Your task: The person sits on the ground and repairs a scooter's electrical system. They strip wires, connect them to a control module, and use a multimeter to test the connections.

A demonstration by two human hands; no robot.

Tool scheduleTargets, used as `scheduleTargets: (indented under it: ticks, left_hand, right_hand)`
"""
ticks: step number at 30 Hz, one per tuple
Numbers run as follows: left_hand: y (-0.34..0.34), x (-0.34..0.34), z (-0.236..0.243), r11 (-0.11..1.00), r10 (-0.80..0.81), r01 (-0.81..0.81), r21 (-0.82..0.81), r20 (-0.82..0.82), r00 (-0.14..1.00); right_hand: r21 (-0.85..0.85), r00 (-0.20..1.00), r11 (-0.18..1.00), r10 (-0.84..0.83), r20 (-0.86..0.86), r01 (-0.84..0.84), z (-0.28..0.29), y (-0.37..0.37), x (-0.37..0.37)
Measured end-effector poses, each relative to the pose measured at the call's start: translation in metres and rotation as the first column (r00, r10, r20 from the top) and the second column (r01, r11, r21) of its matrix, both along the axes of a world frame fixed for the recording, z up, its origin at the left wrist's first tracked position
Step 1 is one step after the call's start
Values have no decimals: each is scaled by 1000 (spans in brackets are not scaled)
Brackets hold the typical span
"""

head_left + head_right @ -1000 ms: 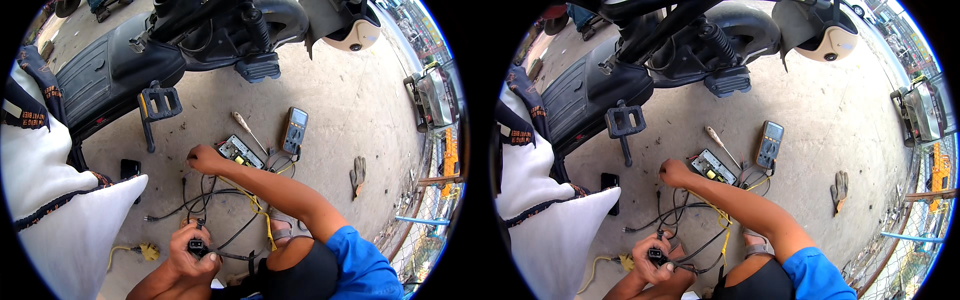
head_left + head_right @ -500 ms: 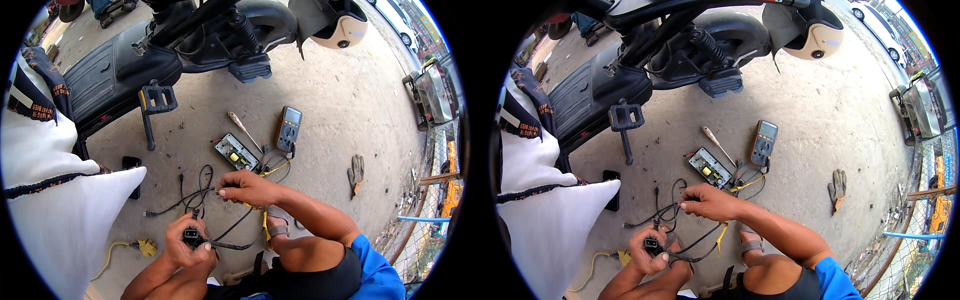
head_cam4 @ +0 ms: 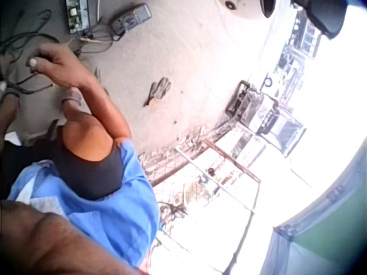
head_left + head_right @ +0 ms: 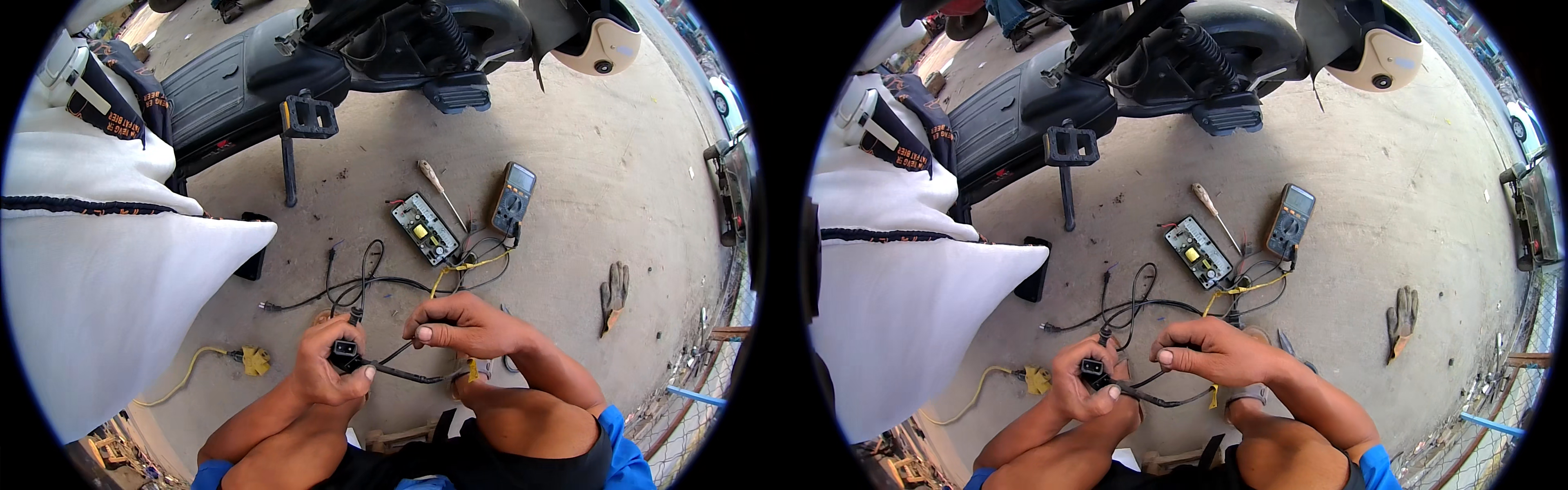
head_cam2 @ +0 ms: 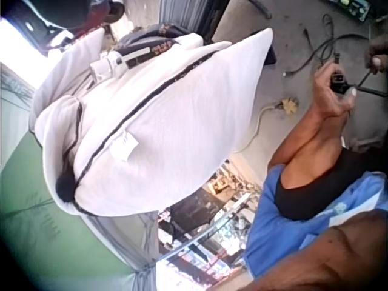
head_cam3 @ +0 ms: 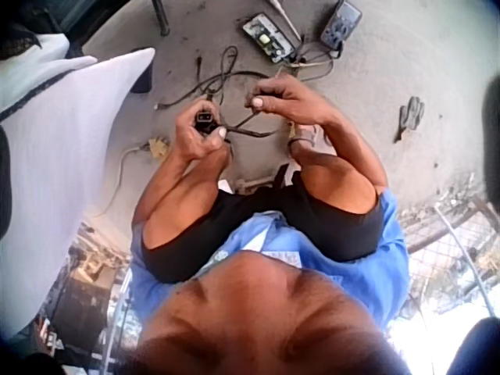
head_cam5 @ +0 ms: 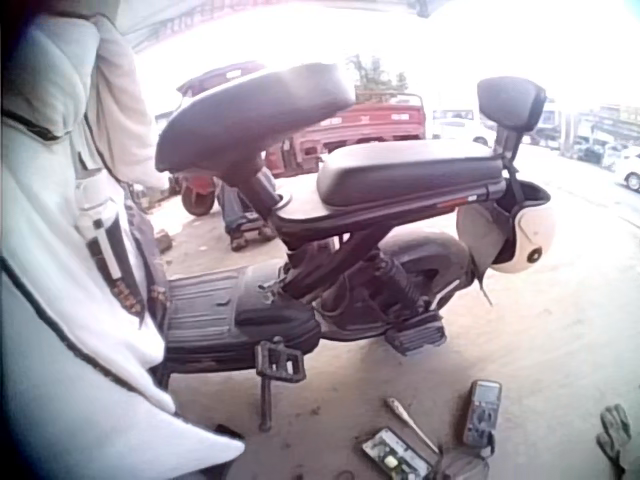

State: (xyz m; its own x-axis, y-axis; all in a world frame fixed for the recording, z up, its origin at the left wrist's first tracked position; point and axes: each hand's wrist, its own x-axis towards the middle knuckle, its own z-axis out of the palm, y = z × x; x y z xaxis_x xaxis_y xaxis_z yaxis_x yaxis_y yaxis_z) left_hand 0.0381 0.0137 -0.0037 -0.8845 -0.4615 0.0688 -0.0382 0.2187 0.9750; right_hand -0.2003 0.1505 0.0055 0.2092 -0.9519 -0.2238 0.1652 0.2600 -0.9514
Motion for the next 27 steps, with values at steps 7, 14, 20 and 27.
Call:
scheduleTargets:
  ticks: [7, 14, 20, 27]
  left_hand:
    - [7, 0, -1, 1000, 13, -13, -12, 3, 1000]
    - [11, -3, 0, 1000, 23, -23, -16, -11, 1000]
    - [12, -6, -2, 999, 27, -27, -26, -20, 999]
    - [12, -4, -2, 999, 48, -48, -21, -16, 999]
  right_hand:
    - [-95, 991, 993, 81, 109, -70, 8, 16, -3]
    - [-170, 982, 967, 190, 0, -188, 23, 21, -6]
    - [-146, 986, 982, 98, -136, -118, 32, 25, -2]
    - [-172, 992, 983, 40, -118, -60, 24, 27, 4]
